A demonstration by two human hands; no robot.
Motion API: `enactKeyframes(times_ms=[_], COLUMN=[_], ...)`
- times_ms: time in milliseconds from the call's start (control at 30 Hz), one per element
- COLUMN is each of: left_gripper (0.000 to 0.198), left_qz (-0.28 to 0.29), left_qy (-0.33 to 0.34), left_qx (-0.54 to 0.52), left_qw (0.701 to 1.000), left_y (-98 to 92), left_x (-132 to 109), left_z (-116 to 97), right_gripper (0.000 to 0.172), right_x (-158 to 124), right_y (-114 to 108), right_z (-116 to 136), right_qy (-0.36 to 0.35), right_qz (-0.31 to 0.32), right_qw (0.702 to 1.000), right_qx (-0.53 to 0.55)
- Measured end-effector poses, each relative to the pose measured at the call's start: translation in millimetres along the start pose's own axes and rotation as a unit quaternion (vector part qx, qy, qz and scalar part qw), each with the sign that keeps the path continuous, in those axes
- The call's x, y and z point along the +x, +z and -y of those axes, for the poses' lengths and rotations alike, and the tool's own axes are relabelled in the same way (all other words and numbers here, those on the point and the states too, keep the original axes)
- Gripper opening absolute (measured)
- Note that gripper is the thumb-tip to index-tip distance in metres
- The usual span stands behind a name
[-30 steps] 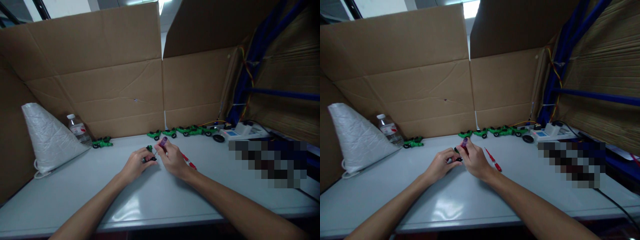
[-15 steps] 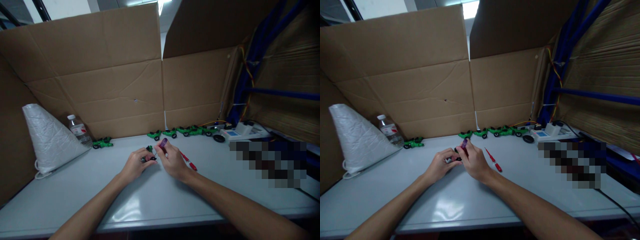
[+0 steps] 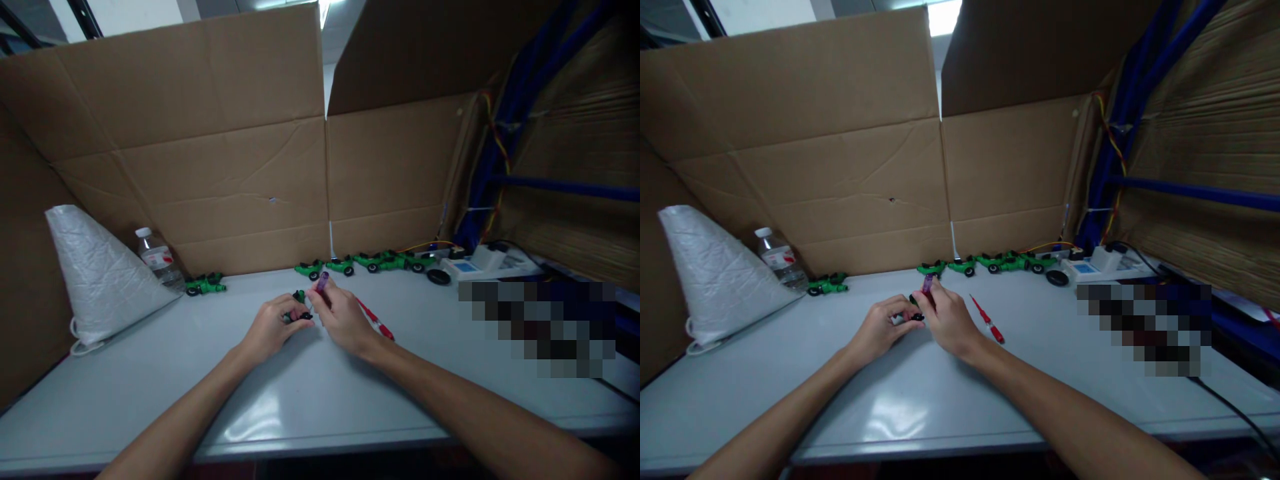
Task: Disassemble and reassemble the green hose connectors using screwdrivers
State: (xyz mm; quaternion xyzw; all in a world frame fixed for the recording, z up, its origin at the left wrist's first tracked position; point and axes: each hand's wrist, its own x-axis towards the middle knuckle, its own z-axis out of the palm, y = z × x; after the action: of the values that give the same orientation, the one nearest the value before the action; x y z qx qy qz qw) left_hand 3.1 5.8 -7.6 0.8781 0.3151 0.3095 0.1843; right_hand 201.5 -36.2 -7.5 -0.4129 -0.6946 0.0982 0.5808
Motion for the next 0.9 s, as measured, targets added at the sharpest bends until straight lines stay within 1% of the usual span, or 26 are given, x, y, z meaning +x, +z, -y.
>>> enactKeyframes(times_ms=[133, 233, 333, 467, 567, 667, 767, 900], left_gripper=[0.029, 0.029, 0.029, 0.028, 0.026, 0.025, 0.026, 0.026], left_qz=[0.002, -0.004, -0.007, -0.001, 0.004, 0.003, 0.000, -0.003], left_qy=[0.007, 0.017, 0.016, 0.018, 0.018, 0.020, 0.019, 0.023], left_qx=[0.006, 0.010, 0.010, 0.018, 0.020, 0.023, 0.022, 0.019], left_qw=[1.000, 1.000, 1.000, 1.000, 1.000, 1.000, 1.000, 1.000], left_y=[-0.1, -0.1, -0.5, -0.6, -0.4, 0.0, 0.3, 0.1], left_x=[-0.5, -0.3, 0.5, 0.6, 0.3, 0.0, -0.3, -0.2], left_z=[0.9, 2.3, 2.2, 1.4, 2.0, 2.6, 2.3, 0.9], right_gripper=[0.017, 0.017, 0.016, 0.017, 0.017, 0.017, 0.018, 0.019], right_x=[-1.0, -1.2, -0.8, 0.0, 0.4, 0.3, -0.1, -0.2], right_y=[0.8, 1.3, 1.5, 1.1, 0.0, -0.5, -0.4, 0.1], right_z=[1.5, 3.8, 4.0, 0.7, -0.8, -0.8, -1.3, -2.8], right_qy=[0.009, -0.002, -0.014, -0.007, 0.008, -0.009, -0.010, -0.011], right_qz=[-0.004, 0.015, -0.003, 0.023, 0.010, 0.032, 0.021, 0.039], right_qw=[1.000, 1.000, 1.000, 1.000, 1.000, 0.999, 1.000, 0.999], right_qx=[0.004, -0.001, -0.003, -0.001, 0.009, 0.007, 0.013, 0.013])
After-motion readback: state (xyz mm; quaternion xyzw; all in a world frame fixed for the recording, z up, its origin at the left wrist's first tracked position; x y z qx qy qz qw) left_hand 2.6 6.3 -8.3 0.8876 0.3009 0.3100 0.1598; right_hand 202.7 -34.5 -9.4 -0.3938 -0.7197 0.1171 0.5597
